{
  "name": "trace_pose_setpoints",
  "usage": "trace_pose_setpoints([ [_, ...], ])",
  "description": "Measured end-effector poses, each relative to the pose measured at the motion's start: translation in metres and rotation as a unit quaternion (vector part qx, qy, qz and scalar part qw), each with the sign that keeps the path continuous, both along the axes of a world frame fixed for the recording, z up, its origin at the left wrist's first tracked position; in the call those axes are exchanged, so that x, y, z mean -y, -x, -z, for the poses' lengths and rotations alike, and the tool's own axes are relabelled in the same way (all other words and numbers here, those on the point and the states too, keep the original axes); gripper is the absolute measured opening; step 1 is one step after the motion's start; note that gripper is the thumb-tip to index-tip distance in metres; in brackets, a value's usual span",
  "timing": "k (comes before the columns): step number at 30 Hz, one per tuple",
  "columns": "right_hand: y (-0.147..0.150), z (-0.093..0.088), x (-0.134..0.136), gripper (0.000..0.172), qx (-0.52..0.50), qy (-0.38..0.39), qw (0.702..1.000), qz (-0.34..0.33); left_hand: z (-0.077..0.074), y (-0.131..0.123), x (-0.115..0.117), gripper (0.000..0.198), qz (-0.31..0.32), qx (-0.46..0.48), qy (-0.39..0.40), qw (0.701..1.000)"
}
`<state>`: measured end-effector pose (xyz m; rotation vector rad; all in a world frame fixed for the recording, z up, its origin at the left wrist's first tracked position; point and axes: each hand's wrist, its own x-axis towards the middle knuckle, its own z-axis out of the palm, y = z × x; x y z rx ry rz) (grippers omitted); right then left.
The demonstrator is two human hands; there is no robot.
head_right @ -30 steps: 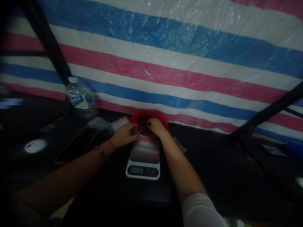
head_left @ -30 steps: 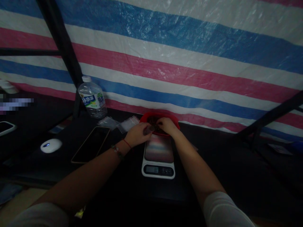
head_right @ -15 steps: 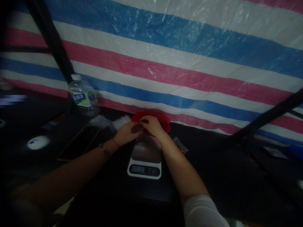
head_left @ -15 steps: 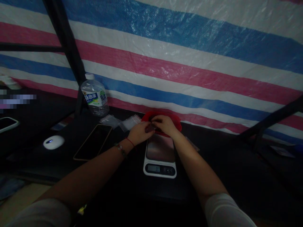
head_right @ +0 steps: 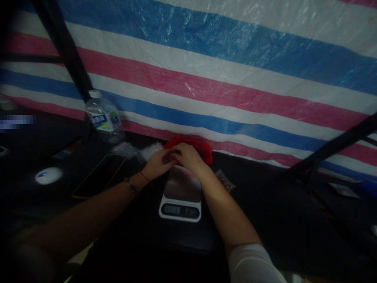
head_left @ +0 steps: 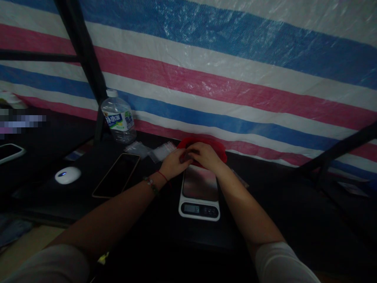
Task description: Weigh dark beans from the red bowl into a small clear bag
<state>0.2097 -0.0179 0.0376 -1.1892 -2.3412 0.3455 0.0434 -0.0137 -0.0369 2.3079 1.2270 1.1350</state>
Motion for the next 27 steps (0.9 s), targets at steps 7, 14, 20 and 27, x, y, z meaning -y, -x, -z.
trace_pose_setpoints([
  [7,-0.008,-0.004,-0.003,0.033,-0.031,-0.046,0.998,0.004,-0.002,0.001,0.001,0.033,0.000,0.022,0.011,1.000],
  [14,-0.035,0.012,-0.018,0.032,0.196,0.041,0.974,0.105,-0.001,0.002,0.002,0.034,-0.012,0.020,-0.002,1.000],
  [20,-0.043,0.037,-0.029,0.044,0.229,0.099,0.964,0.092,0.000,0.001,0.002,0.033,-0.012,0.018,0.010,1.000],
  [27,-0.047,0.041,-0.038,0.033,0.221,0.059,0.968,0.100,0.000,0.002,0.002,0.034,-0.017,0.006,0.010,1.000],
])
